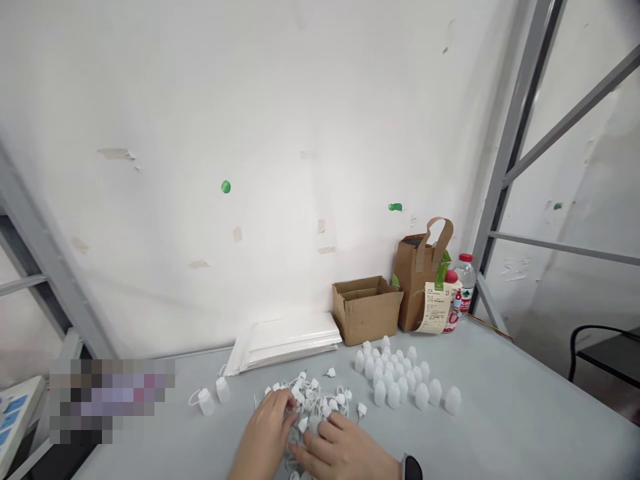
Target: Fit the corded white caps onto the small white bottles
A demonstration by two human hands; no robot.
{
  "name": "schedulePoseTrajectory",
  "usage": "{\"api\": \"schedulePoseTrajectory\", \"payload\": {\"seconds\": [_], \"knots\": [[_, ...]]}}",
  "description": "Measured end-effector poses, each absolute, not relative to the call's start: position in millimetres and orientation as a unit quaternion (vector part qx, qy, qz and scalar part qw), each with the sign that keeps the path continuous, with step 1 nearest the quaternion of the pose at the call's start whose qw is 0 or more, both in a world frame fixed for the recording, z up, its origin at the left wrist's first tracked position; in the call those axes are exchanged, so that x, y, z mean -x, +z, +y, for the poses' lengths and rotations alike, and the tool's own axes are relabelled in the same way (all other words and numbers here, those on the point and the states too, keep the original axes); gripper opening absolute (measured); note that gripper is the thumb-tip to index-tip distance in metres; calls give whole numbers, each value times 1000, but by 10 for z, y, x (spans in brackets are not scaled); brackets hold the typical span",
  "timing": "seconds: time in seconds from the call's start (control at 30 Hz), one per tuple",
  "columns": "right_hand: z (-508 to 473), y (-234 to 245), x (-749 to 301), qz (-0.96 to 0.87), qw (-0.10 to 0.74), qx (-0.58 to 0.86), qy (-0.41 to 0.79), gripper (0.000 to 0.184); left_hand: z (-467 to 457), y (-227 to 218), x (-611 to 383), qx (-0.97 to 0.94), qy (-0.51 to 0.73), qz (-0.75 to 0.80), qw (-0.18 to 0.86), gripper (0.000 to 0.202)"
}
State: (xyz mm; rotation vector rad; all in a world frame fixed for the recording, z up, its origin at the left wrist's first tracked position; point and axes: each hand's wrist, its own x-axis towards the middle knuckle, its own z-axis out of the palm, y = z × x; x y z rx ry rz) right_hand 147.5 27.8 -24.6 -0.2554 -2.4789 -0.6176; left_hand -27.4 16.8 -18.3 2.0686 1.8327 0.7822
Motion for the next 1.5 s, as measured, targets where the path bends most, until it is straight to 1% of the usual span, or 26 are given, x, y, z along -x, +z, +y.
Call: {"api": "schedulePoseTrajectory", "payload": {"seconds": [0.13, 0.3, 0.37, 0.43, 0.47, 0.53, 0.67, 0.77, 0.83, 0.93, 1.0, 1.07, 1.13, 1.2, 1.3, 1.4, 1.5], "knots": [[279, -209, -1492, -933, 271, 109, -209, 22, 164, -185, 303, -700, 300, 633, 138, 14], [270, -180, -1501, -941, 256, 121, -183, 26, 179, -195, 314, -689, 336, 629, 131, 21], [265, -195, -1511, -941, 264, 126, -171, 28, 190, -194, 319, -684, 351, 625, 131, 19], [250, -208, -1536, -932, 299, 156, -134, 29, 201, -185, 329, -674, 368, 623, 144, 17], [240, -208, -1553, -923, 324, 185, -97, 28, 206, -177, 336, -666, 376, 625, 157, 16], [218, -188, -1594, -892, 369, 261, 15, 27, 215, -155, 347, -643, 391, 632, 185, 16], [219, -110, -1646, -790, 399, 383, 264, 26, 237, -104, 350, -586, 446, 629, 247, 19], [261, -82, -1635, -726, 427, 405, 357, 30, 240, -63, 334, -567, 471, 621, 267, 23], [279, -74, -1619, -712, 438, 406, 370, 31, 229, -36, 326, -568, 478, 620, 256, 25], [271, -57, -1601, -724, 440, 404, 344, 27, 206, -17, 332, -563, 493, 623, 228, 24], [253, -49, -1594, -737, 437, 398, 328, 24, 203, -27, 348, -544, 515, 620, 232, 26], [239, -55, -1587, -744, 432, 393, 324, 23, 214, -41, 367, -503, 554, 603, 276, 34], [232, -74, -1580, -746, 429, 392, 324, 24, 230, -39, 380, -449, 586, 581, 342, 46], [232, -92, -1577, -749, 423, 392, 325, 24, 243, -9, 381, -403, 595, 573, 394, 51], [231, -98, -1578, -751, 416, 394, 328, 24, 242, 67, 360, -378, 587, 582, 417, 44], [225, -79, -1578, -751, 413, 396, 331, 24, 229, 123, 349, -376, 596, 587, 399, 38], [218, -63, -1574, -753, 407, 397, 331, 24, 222, 126, 380, -370, 603, 597, 378, 37]]}}
